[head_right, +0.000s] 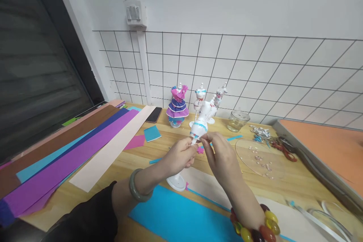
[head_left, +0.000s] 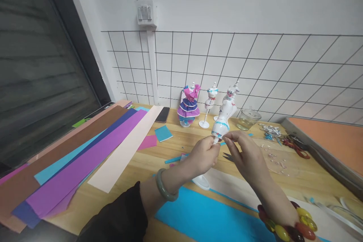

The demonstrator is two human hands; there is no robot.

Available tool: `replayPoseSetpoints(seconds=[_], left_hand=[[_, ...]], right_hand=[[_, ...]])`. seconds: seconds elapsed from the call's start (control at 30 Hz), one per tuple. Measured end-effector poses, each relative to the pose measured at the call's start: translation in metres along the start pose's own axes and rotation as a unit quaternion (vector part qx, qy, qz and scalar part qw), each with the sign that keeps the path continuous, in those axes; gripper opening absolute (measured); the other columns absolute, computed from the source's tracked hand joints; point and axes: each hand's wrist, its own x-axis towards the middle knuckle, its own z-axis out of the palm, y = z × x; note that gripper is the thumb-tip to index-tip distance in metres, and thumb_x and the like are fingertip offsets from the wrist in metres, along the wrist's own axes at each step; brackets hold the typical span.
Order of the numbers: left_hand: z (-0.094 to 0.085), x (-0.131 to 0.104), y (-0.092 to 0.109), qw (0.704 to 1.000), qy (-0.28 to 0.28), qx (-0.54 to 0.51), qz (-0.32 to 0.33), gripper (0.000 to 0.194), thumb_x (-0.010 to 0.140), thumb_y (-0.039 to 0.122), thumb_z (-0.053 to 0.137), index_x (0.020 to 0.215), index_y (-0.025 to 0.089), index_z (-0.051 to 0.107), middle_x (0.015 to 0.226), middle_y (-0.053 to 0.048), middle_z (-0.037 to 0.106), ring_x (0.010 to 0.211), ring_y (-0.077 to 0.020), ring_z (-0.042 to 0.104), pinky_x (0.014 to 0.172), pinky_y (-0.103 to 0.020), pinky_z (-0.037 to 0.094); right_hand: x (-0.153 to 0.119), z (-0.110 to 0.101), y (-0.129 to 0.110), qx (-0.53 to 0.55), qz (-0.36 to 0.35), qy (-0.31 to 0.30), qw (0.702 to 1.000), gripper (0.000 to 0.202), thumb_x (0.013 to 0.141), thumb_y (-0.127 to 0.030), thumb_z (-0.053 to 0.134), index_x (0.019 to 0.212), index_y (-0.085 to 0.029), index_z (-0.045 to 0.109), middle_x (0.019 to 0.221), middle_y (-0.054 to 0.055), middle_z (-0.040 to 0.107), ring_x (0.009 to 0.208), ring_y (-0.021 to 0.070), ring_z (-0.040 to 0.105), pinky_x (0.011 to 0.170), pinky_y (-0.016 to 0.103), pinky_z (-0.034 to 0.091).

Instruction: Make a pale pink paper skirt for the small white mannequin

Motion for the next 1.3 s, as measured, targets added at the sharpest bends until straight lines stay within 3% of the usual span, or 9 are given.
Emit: replayPoseSetpoints(seconds=[0.2, 0.37, 0.53, 0.67, 0.73, 0.93, 1.07, 1.17, 1.3], left_hand=[[0.004, -0.003, 0.008, 0.997, -0.021, -0.067, -0.014, 0.012, 0.088, 0.03, 0.051, 0.087, 0.018, 0.047, 0.058, 0.009, 0.037, 0.045, -0.0054, 0.034, 0.046, -0.022, 0.026], [0.006, -0.008, 0.019, 0.988, -0.055, -0.138, -0.04, 0.019, 0.084, 0.027, 0.054, 0.076, 0.02, 0.038, 0.059, 0.009, 0.036, 0.044, -0.0034, 0.033, 0.045, -0.021, 0.022], [0.004, -0.009, 0.022, 0.981, -0.063, -0.175, -0.052, 0.017, 0.083, 0.03, 0.056, 0.082, 0.019, 0.043, 0.06, 0.009, 0.038, 0.043, -0.0031, 0.032, 0.046, -0.021, 0.02], [0.0, -0.01, 0.024, 0.98, -0.055, -0.187, -0.032, 0.026, 0.084, 0.033, 0.058, 0.102, 0.016, 0.051, 0.06, 0.01, 0.037, 0.044, -0.0041, 0.032, 0.047, -0.022, 0.021], [-0.001, -0.01, 0.024, 0.982, -0.053, -0.177, -0.021, 0.028, 0.085, 0.034, 0.057, 0.106, 0.015, 0.051, 0.06, 0.009, 0.037, 0.044, -0.0043, 0.032, 0.047, -0.022, 0.021], [0.002, -0.006, 0.017, 0.995, -0.029, -0.096, 0.013, 0.015, 0.089, 0.032, 0.05, 0.091, 0.018, 0.047, 0.061, 0.008, 0.038, 0.047, -0.0056, 0.034, 0.047, -0.022, 0.026], [0.0, -0.004, 0.009, 0.999, 0.0, -0.031, 0.033, 0.02, 0.093, 0.038, 0.046, 0.084, 0.02, 0.043, 0.064, 0.007, 0.039, 0.052, -0.0074, 0.037, 0.05, -0.024, 0.03], [-0.002, -0.004, 0.004, 0.997, 0.028, 0.04, 0.056, 0.023, 0.095, 0.039, 0.043, 0.083, 0.02, 0.043, 0.065, 0.005, 0.04, 0.056, -0.0091, 0.037, 0.052, -0.025, 0.028], [-0.005, -0.006, 0.004, 0.991, 0.046, 0.096, 0.077, 0.022, 0.097, 0.038, 0.04, 0.084, 0.02, 0.046, 0.067, 0.003, 0.044, 0.06, -0.011, 0.04, 0.054, -0.026, 0.027]], right_hand=[[-0.005, 0.009, 0.001, -0.075, 0.011, -0.001, 0.997, 0.013, 0.101, -0.024, 0.042, 0.09, -0.024, 0.049, 0.081, 0.005, 0.059, 0.069, 0.0204, 0.053, 0.06, 0.033, 0.039], [-0.007, 0.011, 0.001, -0.062, 0.031, -0.006, 0.998, 0.013, 0.101, -0.024, 0.04, 0.09, -0.024, 0.047, 0.081, 0.005, 0.058, 0.07, 0.0208, 0.051, 0.062, 0.034, 0.038], [-0.004, 0.01, 0.0, -0.024, 0.055, 0.009, 0.998, 0.015, 0.102, -0.026, 0.037, 0.088, -0.025, 0.044, 0.08, 0.004, 0.056, 0.071, 0.0195, 0.054, 0.062, 0.033, 0.042], [-0.003, 0.005, -0.001, -0.003, 0.076, 0.022, 0.997, 0.015, 0.102, -0.028, 0.039, 0.089, -0.025, 0.047, 0.078, 0.002, 0.057, 0.069, 0.0179, 0.057, 0.061, 0.031, 0.044], [-0.003, 0.002, -0.003, 0.011, 0.087, 0.03, 0.996, 0.014, 0.101, -0.029, 0.043, 0.09, -0.025, 0.051, 0.08, 0.003, 0.061, 0.071, 0.0181, 0.061, 0.063, 0.031, 0.046], [-0.002, -0.003, -0.008, 0.038, 0.058, 0.059, 0.996, 0.014, 0.098, -0.025, 0.051, 0.098, -0.024, 0.065, 0.093, 0.007, 0.074, 0.088, 0.0225, 0.069, 0.076, 0.036, 0.052], [-0.001, 0.0, -0.01, 0.03, 0.054, 0.06, 0.996, 0.015, 0.097, -0.027, 0.054, 0.097, -0.022, 0.068, 0.091, 0.008, 0.076, 0.083, 0.0226, 0.071, 0.071, 0.034, 0.054], [0.001, 0.001, -0.012, 0.045, 0.099, 0.058, 0.992, 0.018, 0.094, -0.033, 0.058, 0.09, -0.021, 0.07, 0.085, 0.008, 0.076, 0.077, 0.0226, 0.072, 0.067, 0.034, 0.055], [0.011, -0.002, -0.017, 0.134, 0.235, 0.028, 0.962, 0.03, 0.087, -0.048, 0.063, 0.082, -0.021, 0.074, 0.079, 0.006, 0.078, 0.068, 0.0231, 0.072, 0.06, 0.034, 0.056]])
